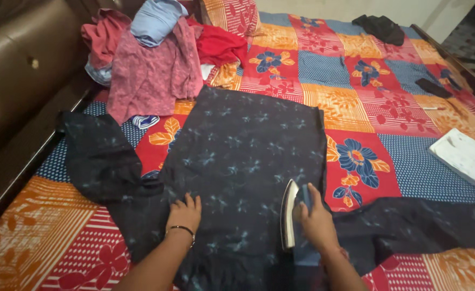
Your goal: The person irons a dark patterned shirt laid out on a bed. They smooth the sleeves and body, then flip the shirt to iron the other side, using a handheld iron throughout.
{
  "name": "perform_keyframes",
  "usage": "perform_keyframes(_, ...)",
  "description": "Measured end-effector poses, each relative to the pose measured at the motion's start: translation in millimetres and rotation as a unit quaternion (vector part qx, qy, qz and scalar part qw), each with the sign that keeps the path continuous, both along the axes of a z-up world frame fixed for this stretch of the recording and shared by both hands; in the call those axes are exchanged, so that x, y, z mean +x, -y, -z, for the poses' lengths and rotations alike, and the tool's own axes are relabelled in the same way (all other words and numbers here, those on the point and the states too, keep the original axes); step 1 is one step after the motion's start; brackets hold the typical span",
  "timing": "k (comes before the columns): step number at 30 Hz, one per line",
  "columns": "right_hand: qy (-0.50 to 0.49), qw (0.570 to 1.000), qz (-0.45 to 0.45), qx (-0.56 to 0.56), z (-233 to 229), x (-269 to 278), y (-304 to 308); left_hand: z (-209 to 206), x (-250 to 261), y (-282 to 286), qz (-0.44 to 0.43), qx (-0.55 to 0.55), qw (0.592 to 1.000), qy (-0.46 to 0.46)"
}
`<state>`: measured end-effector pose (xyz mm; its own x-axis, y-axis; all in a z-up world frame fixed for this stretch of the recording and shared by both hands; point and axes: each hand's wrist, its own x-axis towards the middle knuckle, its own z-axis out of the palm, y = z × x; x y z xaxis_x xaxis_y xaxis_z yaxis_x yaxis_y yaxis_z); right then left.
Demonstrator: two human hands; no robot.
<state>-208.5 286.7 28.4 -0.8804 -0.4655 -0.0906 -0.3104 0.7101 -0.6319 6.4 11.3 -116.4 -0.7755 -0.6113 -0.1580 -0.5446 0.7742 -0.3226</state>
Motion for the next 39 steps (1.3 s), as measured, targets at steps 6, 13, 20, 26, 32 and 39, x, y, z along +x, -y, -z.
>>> perform_keyframes(6,-0.045,0.998,-0.016,-0.037,4,20,-13,21,13,-13,0.039,-0.027,0.999,-0.005)
perform_keyframes(13,-0.038,0.997,0.066,0.023,16,33,-50,-1,1,-24,0.042,-0.063,0.996,-0.038)
perform_keyframes(20,-0.001,0.999,0.031,0.04,8,28,-61,-87,-10,-144,0.291,0.27,0.902,-0.169)
perform_keyframes(26,-0.052,0.997,-0.016,-0.059,4,13,-69,-82,-13,-209,0.396,0.332,0.837,-0.183)
perform_keyframes(32,0.128,0.992,0.015,-0.008,-12,21,-60,-40,-14,-220,0.392,0.393,0.826,-0.099)
perform_keyframes(39,0.097,0.994,-0.039,-0.038,-11,31,-59,-67,-32,-193,0.353,0.508,0.782,-0.074)
